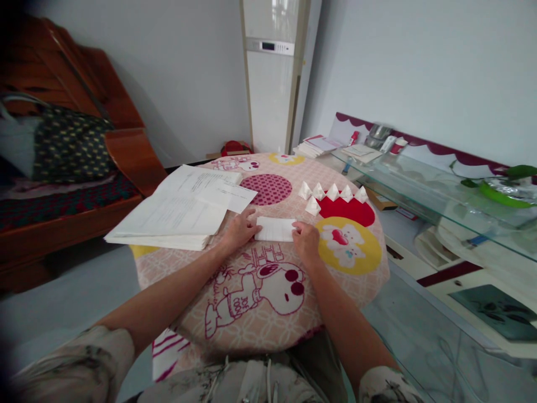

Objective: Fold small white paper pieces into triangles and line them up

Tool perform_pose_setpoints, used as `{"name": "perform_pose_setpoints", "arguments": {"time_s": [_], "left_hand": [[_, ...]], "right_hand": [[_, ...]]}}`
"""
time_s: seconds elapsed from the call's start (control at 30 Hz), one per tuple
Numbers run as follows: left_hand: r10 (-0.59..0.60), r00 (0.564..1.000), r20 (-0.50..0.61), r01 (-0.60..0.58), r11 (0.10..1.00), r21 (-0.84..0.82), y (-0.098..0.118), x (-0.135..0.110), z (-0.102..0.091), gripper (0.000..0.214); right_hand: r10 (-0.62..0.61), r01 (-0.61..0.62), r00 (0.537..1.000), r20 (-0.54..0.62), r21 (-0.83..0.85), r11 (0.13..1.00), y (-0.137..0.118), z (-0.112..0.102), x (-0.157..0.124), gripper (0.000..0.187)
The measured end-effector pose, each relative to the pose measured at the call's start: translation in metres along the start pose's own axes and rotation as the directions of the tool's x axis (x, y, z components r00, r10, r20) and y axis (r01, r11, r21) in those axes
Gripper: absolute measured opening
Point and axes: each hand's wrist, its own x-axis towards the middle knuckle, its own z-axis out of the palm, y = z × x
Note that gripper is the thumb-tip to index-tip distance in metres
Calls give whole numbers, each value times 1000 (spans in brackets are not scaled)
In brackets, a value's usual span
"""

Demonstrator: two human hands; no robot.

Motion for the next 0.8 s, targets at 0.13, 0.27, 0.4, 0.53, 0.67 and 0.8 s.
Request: {"name": "perform_pose_setpoints", "arguments": {"time_s": [0.13, 0.27, 0.4, 0.53, 0.67, 0.8], "left_hand": [[-3, 1000, 12, 3, 1000, 16, 4, 0, -1, 59], [-66, 998, 21, 65, 998, 17, 7, 1, 0, 70], [-68, 998, 3, 68, 997, 43, 8, 3, 2, 72], [-66, 998, -21, 67, 996, 65, 7, 3, 3, 73], [-54, 998, -12, 54, 997, 60, 6, 3, 4, 70], [-43, 999, 1, 43, 997, 57, 5, 1, 3, 71]], "right_hand": [[5, -6, 1000, -22, -64, 998, -3, 1, -1, 31], [33, -36, 999, -34, -98, 995, -5, 0, 0, 29], [41, -43, 999, -23, -109, 993, -6, -2, 0, 28], [30, -33, 999, -26, -102, 994, -6, -2, 0, 26], [28, -30, 999, -18, -114, 993, -6, -2, 0, 23], [17, -17, 1000, -3, -160, 987, -6, -3, 0, 22]]}}
